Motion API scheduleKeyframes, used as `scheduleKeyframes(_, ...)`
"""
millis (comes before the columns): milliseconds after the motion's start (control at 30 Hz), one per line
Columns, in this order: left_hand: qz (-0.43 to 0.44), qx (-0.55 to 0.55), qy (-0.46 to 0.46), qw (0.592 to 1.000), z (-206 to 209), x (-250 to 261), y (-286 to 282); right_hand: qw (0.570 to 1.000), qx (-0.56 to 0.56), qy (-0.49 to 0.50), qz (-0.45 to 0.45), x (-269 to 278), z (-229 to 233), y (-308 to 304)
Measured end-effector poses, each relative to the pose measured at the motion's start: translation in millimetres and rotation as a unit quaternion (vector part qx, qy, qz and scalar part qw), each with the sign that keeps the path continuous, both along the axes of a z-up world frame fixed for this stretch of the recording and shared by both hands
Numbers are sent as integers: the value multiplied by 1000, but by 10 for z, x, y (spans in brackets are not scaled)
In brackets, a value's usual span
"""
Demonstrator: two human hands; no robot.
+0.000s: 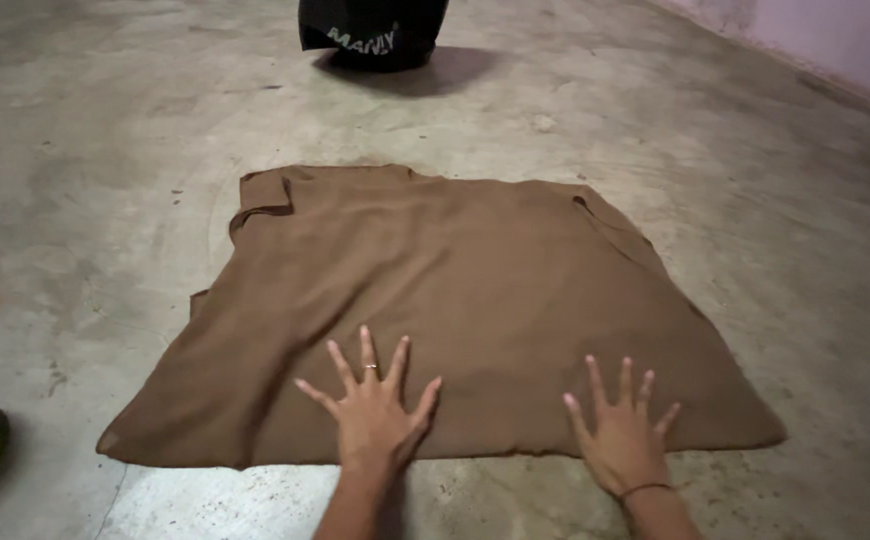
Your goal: The person folds a large brown cloth on the floor. They smooth the fabric, fold it in half multiple times, and align the edges to create a neat rectangular bundle.
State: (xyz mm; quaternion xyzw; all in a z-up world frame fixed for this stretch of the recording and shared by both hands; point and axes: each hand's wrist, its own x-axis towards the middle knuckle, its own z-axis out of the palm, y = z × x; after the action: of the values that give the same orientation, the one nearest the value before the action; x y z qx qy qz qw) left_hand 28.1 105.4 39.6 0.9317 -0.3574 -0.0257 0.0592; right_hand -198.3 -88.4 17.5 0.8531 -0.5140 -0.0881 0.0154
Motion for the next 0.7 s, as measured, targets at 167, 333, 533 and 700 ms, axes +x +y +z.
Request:
scheduleKeyframes(167, 47, 49, 20, 998, -58, 505, 259, 996, -52, -44, 63, 439, 240, 394)
scheduleKeyframes(333, 72, 102, -56, 991, -218, 1089, 651, 974, -87, -117, 172, 857, 341, 780)
scheduleKeyframes(533, 116, 213, -211, 947, -180, 1597, 859, 928, -53, -204, 306, 1158, 193, 1191)
scheduleKeyframes(700, 130, 234, -323, 908, -151, 1758, 764, 903, 94, -213, 362, 1550, 301, 1664)
